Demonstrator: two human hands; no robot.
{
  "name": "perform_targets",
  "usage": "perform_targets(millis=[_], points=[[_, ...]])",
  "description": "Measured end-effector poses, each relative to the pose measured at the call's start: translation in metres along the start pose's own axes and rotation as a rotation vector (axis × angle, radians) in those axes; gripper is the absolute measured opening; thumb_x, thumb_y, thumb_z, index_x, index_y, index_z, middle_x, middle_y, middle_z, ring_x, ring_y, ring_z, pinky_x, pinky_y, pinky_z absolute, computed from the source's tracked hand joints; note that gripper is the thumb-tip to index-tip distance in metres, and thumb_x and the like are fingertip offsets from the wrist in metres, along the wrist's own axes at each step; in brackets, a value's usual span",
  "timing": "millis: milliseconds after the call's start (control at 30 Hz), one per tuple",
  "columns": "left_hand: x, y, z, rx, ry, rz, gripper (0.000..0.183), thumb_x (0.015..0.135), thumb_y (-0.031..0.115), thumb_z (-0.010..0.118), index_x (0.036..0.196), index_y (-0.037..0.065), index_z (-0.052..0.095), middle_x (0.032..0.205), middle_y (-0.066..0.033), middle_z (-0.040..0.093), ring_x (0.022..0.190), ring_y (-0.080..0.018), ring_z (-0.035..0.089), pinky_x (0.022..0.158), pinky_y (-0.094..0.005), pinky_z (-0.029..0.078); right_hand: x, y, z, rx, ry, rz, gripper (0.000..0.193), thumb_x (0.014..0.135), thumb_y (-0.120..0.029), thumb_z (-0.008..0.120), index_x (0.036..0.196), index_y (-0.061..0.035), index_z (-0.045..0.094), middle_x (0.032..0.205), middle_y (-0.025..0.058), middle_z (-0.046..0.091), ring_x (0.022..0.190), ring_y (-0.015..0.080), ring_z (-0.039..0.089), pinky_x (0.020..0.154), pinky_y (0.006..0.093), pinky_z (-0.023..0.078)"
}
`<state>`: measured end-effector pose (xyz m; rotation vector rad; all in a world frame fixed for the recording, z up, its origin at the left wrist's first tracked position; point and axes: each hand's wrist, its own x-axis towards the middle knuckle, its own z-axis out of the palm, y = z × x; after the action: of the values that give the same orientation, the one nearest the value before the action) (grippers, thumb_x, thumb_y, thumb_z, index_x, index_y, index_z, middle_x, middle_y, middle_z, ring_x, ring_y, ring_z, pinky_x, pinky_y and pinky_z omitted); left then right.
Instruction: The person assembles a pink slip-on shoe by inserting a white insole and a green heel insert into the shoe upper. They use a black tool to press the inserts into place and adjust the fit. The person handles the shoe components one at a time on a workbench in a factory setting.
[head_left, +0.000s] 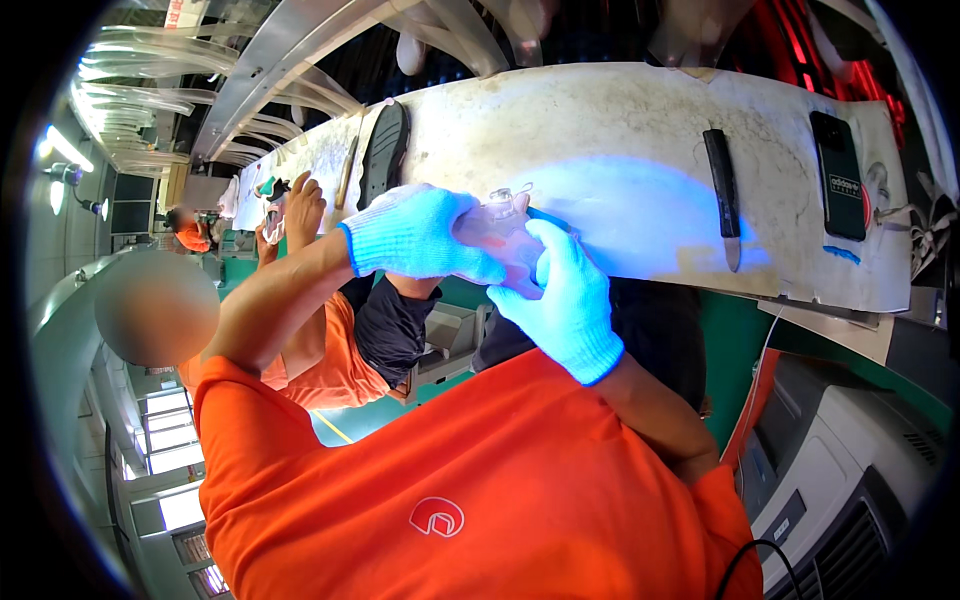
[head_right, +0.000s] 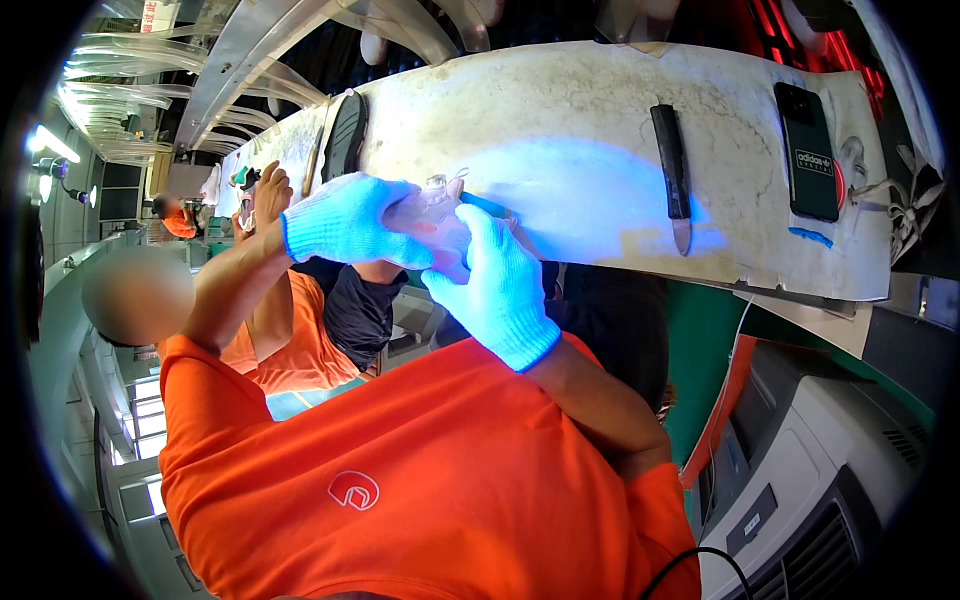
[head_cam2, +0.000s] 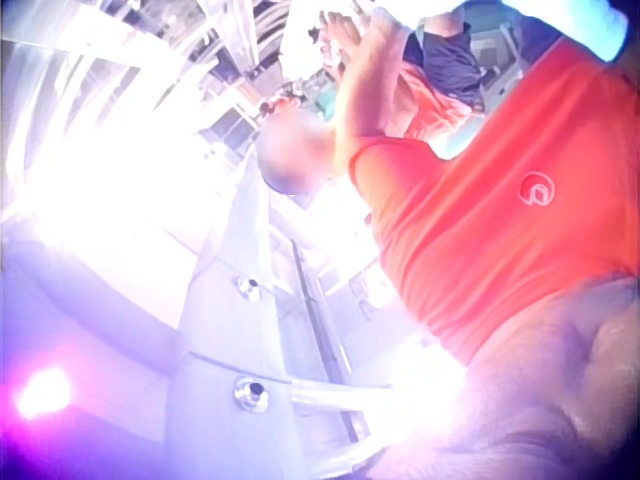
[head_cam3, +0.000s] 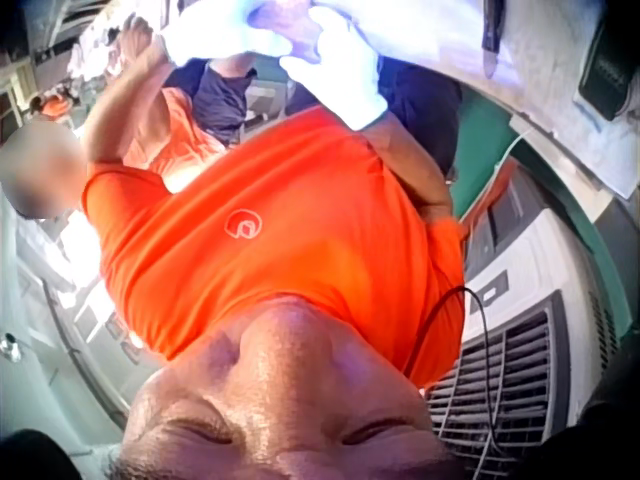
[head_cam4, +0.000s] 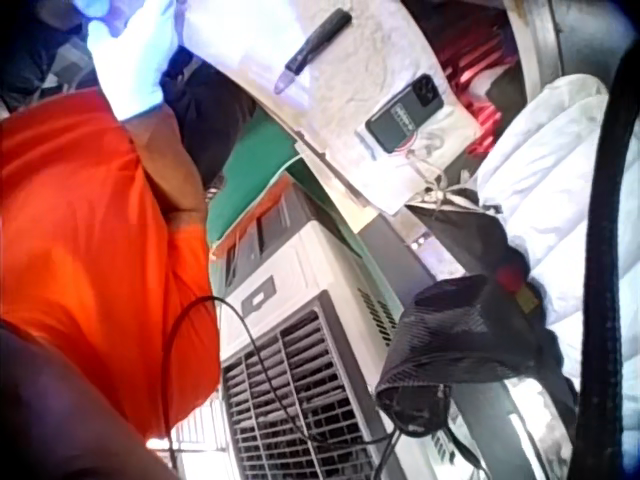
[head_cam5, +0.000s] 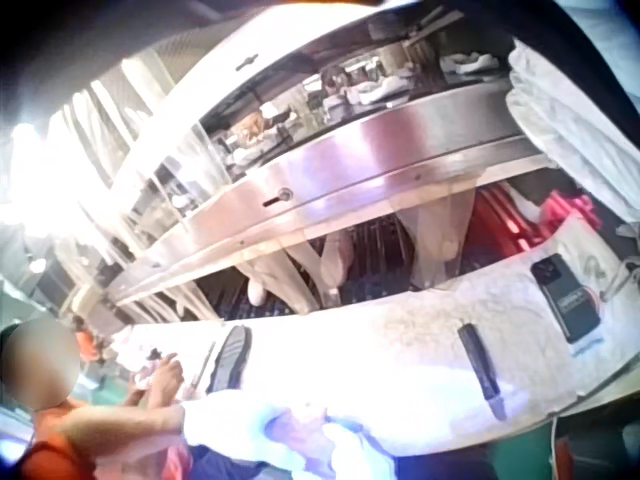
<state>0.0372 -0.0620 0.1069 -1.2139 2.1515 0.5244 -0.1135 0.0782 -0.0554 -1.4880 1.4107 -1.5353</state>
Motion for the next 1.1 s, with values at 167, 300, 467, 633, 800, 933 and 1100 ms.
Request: perform_targets(millis=[167,300,467,633,800,933,1100], points=[[0.001,0.016,0.003,0.058,0.02,-0.081,0.099,0.071,0.086,0.084,0.122,0.001,0.08,0.105,-0.0272,0.082,0.097,-0.0444,0.081,0.092,-0.048,0.063,0.001,0.0,-0.001,0.022,-0.028,0.062,0.081,0.074,-0.023,0.103,0.142,-0.004,0.064,0.091,0.0078,0.067,0.073,0.0225,0.064,0.071,0.0412,0.058],[0.003,0.038,0.002,0.179,-0.014,-0.147,0.096,0.073,0.086,0.082,0.118,0.001,0.081,0.103,-0.0258,0.082,0.093,-0.043,0.082,0.089,-0.046,0.064,-0.002,-0.001,0.0,0.001,-0.068,0.077,0.083,0.074,-0.023,0.103,0.144,-0.0037,0.063,0.092,0.0089,0.068,0.074,0.0244,0.066,0.074,0.0431,0.058],[0.011,0.032,0.014,0.028,0.066,-0.108,0.104,0.062,0.088,0.087,0.115,-0.001,0.08,0.099,-0.0278,0.081,0.093,-0.0423,0.082,0.086,-0.0467,0.065,-0.006,-0.002,0.008,-0.007,-0.067,0.081,0.084,0.076,-0.022,0.104,0.146,-0.0028,0.061,0.097,0.012,0.073,0.082,0.0265,0.073,0.078,0.0433,0.06],[0.006,0.028,0.009,-0.011,0.059,-0.106,0.085,0.076,0.084,0.079,0.102,0.004,0.088,0.096,-0.0215,0.083,0.087,-0.0416,0.081,0.086,-0.0461,0.064,0.0,-0.004,0.001,0.006,-0.113,0.167,0.086,0.077,-0.021,0.104,0.149,-0.0012,0.061,0.099,0.0073,0.071,0.086,0.021,0.07,0.084,0.038,0.061],[-0.029,-0.002,-0.003,-0.878,0.024,0.361,0.093,0.098,0.075,0.075,0.146,-0.004,0.072,0.137,-0.0162,0.075,0.124,-0.0273,0.07,0.106,-0.0441,0.056,-0.024,0.005,-0.057,0.39,-0.074,0.306,0.09,0.079,-0.013,0.1,0.155,0.0012,0.056,0.097,-0.0029,0.062,0.083,0.0109,0.061,0.078,0.0308,0.058],[-0.042,0.026,0.094,-1.534,0.399,0.405,0.069,0.09,0.02,0.094,0.148,-0.001,0.062,0.134,-0.0107,0.071,0.126,-0.0227,0.069,0.112,-0.0408,0.057,-0.036,0.02,-0.061,0.807,0.05,0.421,0.079,0.089,-0.004,0.084,0.16,0.001,0.05,0.118,0.0008,0.067,0.096,0.0103,0.066,0.086,0.0294,0.06],[-0.035,0.09,0.166,-1.606,0.601,0.153,0.072,0.085,0.019,0.1,0.141,-0.002,0.059,0.129,-0.0127,0.071,0.117,-0.0188,0.071,0.102,-0.0369,0.062,-0.041,0.005,-0.062,0.843,0.087,0.532,0.066,0.096,-0.005,0.071,0.16,0.0009,0.052,0.143,0.0076,0.065,0.129,0.0204,0.066,0.109,0.0358,0.056]])
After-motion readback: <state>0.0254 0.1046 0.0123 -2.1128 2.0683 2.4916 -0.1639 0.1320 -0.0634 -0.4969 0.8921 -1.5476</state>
